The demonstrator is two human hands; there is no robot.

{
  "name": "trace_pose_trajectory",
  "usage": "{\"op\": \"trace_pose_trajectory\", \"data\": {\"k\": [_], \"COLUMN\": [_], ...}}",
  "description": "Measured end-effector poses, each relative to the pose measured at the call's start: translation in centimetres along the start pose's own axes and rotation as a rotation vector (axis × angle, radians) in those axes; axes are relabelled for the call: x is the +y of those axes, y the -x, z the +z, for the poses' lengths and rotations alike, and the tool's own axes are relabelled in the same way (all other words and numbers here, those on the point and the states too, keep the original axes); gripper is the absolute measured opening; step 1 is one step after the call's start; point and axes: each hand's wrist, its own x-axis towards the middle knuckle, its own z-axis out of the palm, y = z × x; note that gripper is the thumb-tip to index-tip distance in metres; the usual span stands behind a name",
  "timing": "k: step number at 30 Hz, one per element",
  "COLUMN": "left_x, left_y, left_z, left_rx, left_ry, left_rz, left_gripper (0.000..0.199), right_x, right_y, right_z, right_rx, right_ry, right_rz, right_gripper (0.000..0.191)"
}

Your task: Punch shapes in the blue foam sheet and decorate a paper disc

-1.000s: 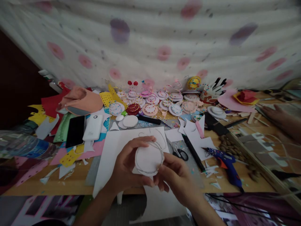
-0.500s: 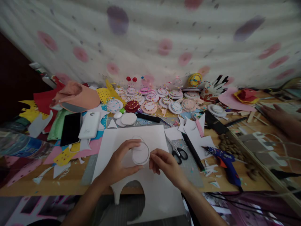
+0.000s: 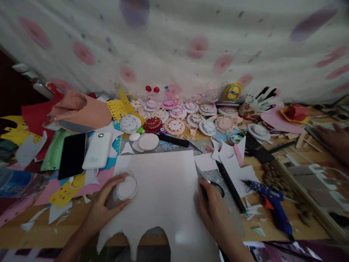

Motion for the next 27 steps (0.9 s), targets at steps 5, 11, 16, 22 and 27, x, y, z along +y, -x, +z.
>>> {"op": "trace_pose_trajectory", "data": {"k": [5,11,16,22,27], "left_x": [0.8,0.9,3.3,6.8,7.0], "left_y": [-1.4,-2.7,-3.7,-8.0,-10.5], "left_z": [1.1,0.8,1.1,4.4,5.5], "left_rx": [-0.017,-0.044,-0.116,-0.221,-0.145], "left_ry": [-0.071,-0.057,0.007,0.148,0.425], "left_rz": [0.054,0.076,0.138,0.265,0.229], "left_gripper": [0.046,0.045,0.047,0.048,0.050], "right_x": [1.1,3.4,4.6,3.8,3.7], "right_y": [-0.2,0.4,1.0,-0.3,-1.9], "right_z": [-0.3,-2.1,-2.7,-2.6,-5.0], "right_rx": [-0.013,0.194,0.132,0.141,0.169], "right_ry": [0.018,0.254,0.353,0.430,0.233], "right_rz": [-0.097,-0.027,0.069,0.157,0.228], "right_gripper": [0.038,0.026,0.025,0.032,0.027]}}
